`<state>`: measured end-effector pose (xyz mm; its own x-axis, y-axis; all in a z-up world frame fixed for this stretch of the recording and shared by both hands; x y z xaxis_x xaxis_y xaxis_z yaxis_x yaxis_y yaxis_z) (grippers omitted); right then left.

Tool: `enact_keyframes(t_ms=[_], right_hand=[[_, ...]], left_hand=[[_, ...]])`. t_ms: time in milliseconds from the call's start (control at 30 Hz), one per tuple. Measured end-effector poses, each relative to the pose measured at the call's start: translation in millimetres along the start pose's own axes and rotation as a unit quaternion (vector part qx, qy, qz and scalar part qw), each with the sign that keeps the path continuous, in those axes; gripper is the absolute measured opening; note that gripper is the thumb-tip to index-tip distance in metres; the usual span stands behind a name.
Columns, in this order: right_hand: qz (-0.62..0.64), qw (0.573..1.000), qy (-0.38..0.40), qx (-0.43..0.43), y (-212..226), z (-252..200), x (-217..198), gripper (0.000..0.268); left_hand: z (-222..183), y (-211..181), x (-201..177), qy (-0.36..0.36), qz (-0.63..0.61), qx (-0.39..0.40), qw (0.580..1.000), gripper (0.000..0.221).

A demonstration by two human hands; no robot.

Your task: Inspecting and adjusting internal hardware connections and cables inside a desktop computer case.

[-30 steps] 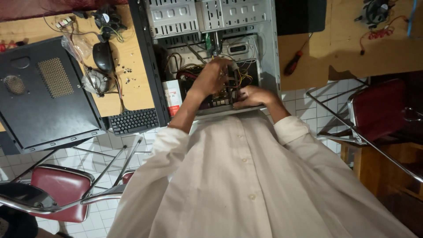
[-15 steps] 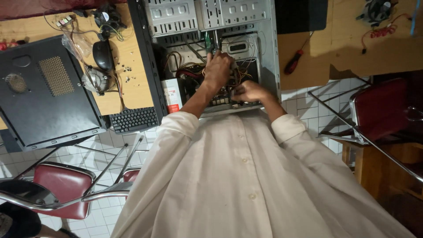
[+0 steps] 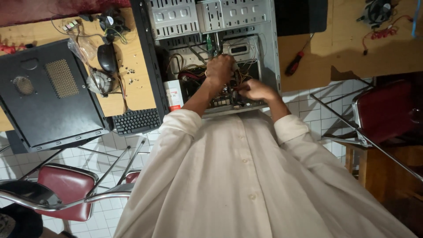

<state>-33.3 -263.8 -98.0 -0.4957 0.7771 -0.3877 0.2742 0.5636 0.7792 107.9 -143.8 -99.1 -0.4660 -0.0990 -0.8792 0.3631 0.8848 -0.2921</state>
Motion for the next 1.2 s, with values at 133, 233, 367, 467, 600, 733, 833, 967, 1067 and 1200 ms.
enact_keyframes(t_ms=[133,233,367,467,600,733,833,967,1067,1200], right_hand=[[0.002,0.999,-0.020,0.025,23,-13,-9,0.039],[0.001,0.999,-0.016,0.037,36,-5,0,0.053],[-0.020,0.995,-0.100,0.014,-3,20,24,0.053],[-0.038,0.989,-0.138,0.024,-23,29,31,0.043],[-0.049,0.986,-0.156,0.032,-2,24,23,0.042],[-0.071,0.985,-0.156,0.028,16,18,18,0.040],[-0.053,0.985,-0.158,0.033,33,10,17,0.048],[-0.103,0.969,-0.224,-0.009,20,23,22,0.035],[-0.120,0.951,-0.281,-0.035,26,23,21,0.028],[-0.120,0.933,-0.330,-0.076,54,12,12,0.020]], left_hand=[[-8,8,-2,0.093,-0.060,-0.020,0.994,0.027],[-8,12,-16,0.094,-0.091,-0.035,0.991,0.025],[-1,17,-2,0.091,-0.082,-0.032,0.992,0.023],[6,27,20,0.084,-0.075,-0.023,0.993,0.022],[0,28,10,0.061,-0.040,0.013,0.997,0.025],[-20,19,-8,0.026,0.019,0.043,0.999,0.027],[-44,13,-29,0.028,0.041,0.067,0.997,0.030],[-52,18,-33,0.045,0.050,0.115,0.991,0.034],[-50,22,-26,0.052,0.045,0.156,0.985,0.038],[-40,41,-3,-0.074,0.046,0.186,0.979,0.027]])
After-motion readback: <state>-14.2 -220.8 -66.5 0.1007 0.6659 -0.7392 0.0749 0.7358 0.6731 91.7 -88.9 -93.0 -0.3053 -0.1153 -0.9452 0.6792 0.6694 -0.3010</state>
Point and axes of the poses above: each hand's wrist, its own z-axis towards the middle knuckle, its own x-axis out of the palm, y = z × x, the point moved 3 cm from there along z, towards the middle knuckle, and after that the axes turned 15 degrees about -x, right-handed, at the moved point
